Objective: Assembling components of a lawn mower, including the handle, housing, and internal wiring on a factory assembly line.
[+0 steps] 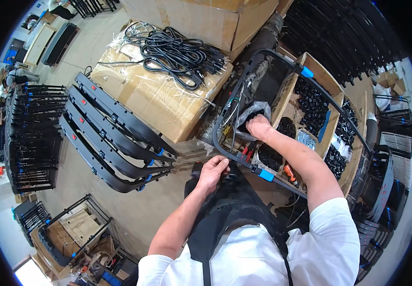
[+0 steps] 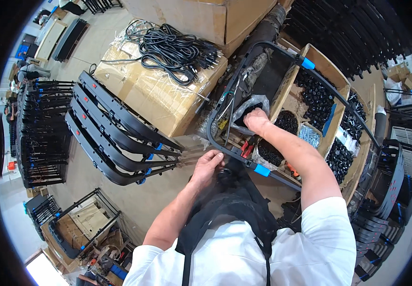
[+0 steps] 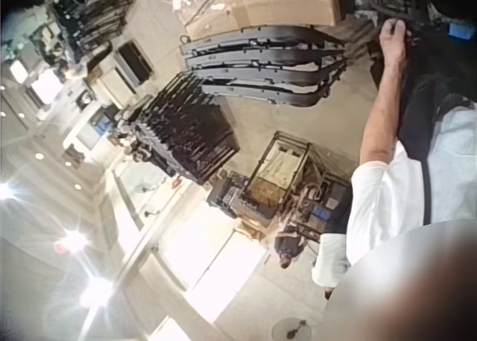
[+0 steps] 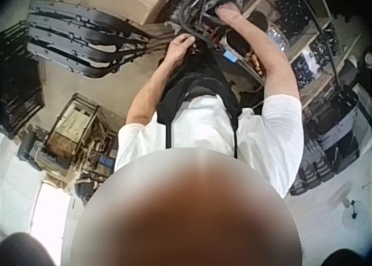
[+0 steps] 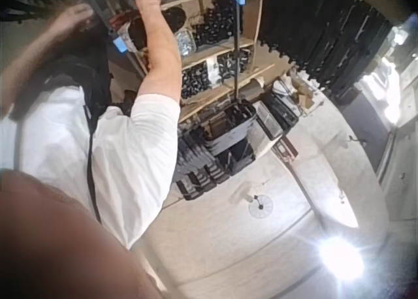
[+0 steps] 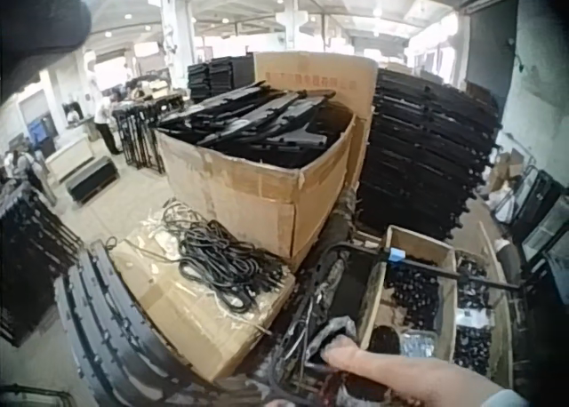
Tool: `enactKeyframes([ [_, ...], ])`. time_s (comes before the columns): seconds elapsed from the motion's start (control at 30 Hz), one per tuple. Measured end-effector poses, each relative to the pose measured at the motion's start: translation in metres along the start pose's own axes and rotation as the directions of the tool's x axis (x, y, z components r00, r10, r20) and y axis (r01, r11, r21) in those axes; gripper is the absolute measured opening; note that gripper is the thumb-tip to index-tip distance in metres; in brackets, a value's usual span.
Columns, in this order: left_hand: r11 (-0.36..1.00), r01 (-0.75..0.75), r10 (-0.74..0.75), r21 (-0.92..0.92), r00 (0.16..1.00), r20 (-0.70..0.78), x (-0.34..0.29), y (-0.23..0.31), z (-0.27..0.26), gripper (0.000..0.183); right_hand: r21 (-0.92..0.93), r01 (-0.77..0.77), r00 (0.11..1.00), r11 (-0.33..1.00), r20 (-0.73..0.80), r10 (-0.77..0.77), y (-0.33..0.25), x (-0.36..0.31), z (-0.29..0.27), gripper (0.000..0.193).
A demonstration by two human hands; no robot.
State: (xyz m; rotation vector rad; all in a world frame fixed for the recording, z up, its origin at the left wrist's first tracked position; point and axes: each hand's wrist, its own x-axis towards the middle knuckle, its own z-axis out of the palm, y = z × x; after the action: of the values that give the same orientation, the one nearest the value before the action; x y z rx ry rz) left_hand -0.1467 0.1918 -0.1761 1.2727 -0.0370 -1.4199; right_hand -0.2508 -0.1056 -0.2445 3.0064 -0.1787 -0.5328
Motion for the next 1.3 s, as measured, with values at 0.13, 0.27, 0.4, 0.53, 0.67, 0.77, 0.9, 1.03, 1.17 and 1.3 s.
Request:
enactKeyframes([
  [0.13,0.999,0.031,-0.031,-0.014,0.999,0.032,-0.001,0.007,-0.004,0.017,0.236,-0.06,0.996,0.97,0.08,0.042,0.017,0.0,-0.047,0.016],
  [0.27,0.997,0.061,-0.056,-0.053,0.995,0.082,0.003,0.014,-0.006,0.015,0.556,-0.229,0.973,0.799,0.138,0.183,0.035,-0.014,-0.074,0.022],
  [0.4,0.997,0.082,-0.081,-0.005,0.993,0.086,0.0,0.023,-0.013,0.016,0.72,-0.245,0.966,0.65,0.122,0.229,0.019,-0.028,-0.118,0.025],
  [0.53,1.0,0.024,-0.023,-0.009,0.993,0.112,0.008,0.009,-0.015,0.014,0.835,-0.068,0.978,0.546,-0.052,0.201,-0.036,-0.05,-0.16,0.025],
  [0.67,1.0,0.017,-0.015,-0.013,0.994,0.113,0.007,0.011,-0.008,0.013,0.863,-0.112,0.947,0.492,-0.057,0.315,-0.108,-0.063,-0.196,0.027],
  [0.77,0.998,0.049,-0.04,-0.048,0.986,0.161,0.005,0.009,-0.009,0.015,0.799,0.024,0.932,0.601,-0.236,0.277,-0.141,-0.067,-0.2,0.023],
  [0.9,0.994,0.065,-0.049,-0.09,0.984,0.173,0.01,0.003,-0.015,0.009,0.899,-0.086,0.908,0.429,-0.107,0.406,-0.167,-0.082,-0.201,0.021],
  [1.03,0.995,0.09,-0.083,-0.037,0.981,0.173,0.019,0.005,-0.02,0.014,0.98,-0.121,0.835,-0.158,0.187,0.518,-0.192,-0.103,-0.183,0.022],
  [1.17,0.978,0.165,-0.181,0.126,0.975,0.125,0.014,0.03,-0.024,0.019,0.873,-0.085,0.699,-0.481,0.396,0.596,-0.217,-0.136,-0.16,0.024],
  [1.3,0.961,0.218,-0.239,0.172,0.964,0.117,0.019,0.035,-0.029,0.02,0.725,0.105,0.599,-0.68,0.5,0.625,-0.253,-0.153,-0.111,0.03],
])
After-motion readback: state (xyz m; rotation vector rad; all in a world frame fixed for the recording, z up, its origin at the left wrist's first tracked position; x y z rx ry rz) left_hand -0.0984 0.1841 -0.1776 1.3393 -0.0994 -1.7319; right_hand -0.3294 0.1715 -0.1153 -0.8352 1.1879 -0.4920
